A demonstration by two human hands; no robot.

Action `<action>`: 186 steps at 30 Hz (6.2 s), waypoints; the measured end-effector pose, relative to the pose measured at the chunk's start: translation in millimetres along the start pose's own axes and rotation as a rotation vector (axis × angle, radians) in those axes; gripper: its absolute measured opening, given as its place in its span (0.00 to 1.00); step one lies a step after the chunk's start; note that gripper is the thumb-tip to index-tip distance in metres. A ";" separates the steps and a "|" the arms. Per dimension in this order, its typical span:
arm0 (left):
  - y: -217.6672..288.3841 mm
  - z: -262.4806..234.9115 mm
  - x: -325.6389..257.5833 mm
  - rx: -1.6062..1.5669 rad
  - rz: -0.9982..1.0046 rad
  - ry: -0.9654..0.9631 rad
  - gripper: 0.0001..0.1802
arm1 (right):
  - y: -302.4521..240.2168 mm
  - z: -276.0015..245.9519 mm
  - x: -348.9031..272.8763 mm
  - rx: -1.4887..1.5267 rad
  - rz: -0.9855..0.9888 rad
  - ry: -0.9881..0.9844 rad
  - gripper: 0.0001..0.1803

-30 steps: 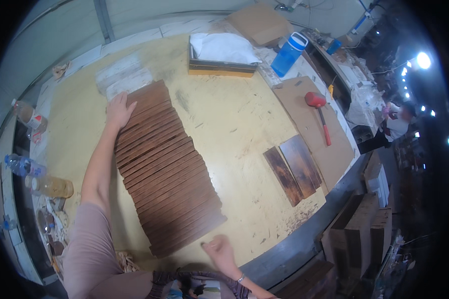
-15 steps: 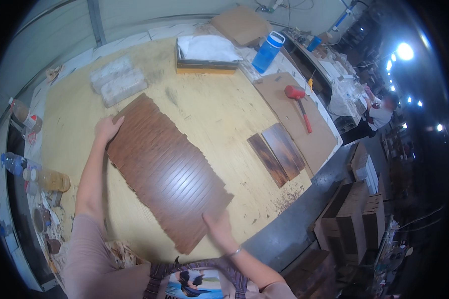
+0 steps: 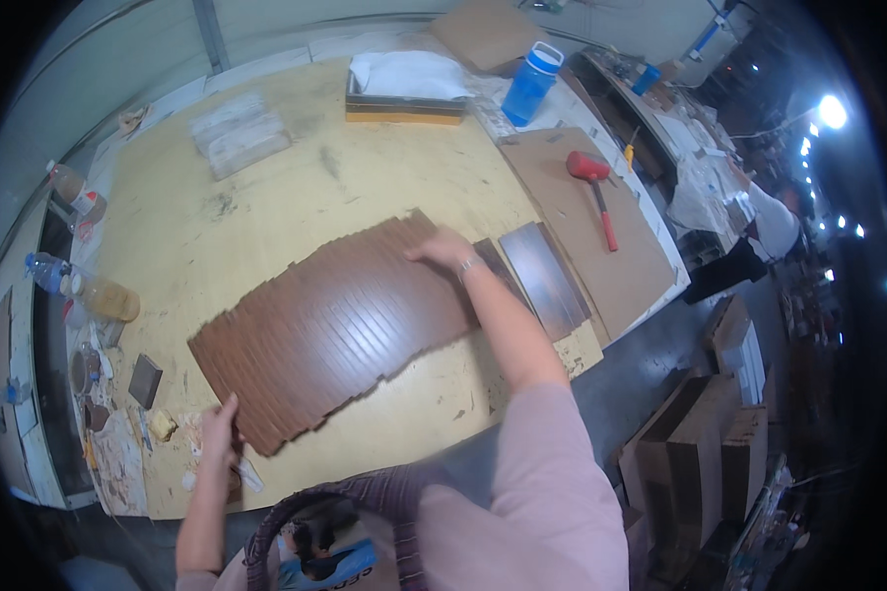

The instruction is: The person wipes wood panels with a cloth, sands the edges of the stack with a block, and stirs a substance in a cardboard tube using a wooden stick before walking through a factory.

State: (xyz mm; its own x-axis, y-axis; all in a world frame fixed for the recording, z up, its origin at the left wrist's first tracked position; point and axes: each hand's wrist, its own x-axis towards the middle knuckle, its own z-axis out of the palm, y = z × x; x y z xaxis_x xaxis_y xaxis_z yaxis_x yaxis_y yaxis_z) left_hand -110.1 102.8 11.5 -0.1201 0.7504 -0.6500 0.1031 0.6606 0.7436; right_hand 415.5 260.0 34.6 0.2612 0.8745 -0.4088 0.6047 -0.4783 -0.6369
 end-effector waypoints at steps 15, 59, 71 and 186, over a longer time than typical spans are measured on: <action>-127.8 106.7 -95.6 -0.704 -0.611 -0.337 0.28 | -282.1 179.7 119.1 -0.556 -0.685 -0.378 0.45; 317.4 72.1 319.9 1.248 1.006 0.156 0.54 | -200.6 161.3 147.9 0.050 -0.678 -0.037 0.31; 174.8 22.2 245.7 -0.315 0.623 -0.200 0.37 | -159.4 127.4 114.9 0.601 -0.514 -0.487 0.43; 56.3 75.8 -41.8 1.313 0.931 -0.364 0.52 | -57.4 139.0 -176.3 -0.523 -0.741 -0.187 0.54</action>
State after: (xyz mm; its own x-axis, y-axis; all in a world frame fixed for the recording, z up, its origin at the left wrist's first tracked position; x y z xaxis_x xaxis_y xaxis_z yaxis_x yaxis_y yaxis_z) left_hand -24.4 110.3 68.6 0.6615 0.7151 -0.2257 0.7379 -0.5672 0.3658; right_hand 230.2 122.0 52.3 -0.4261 0.8934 -0.1422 0.8431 0.3353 -0.4204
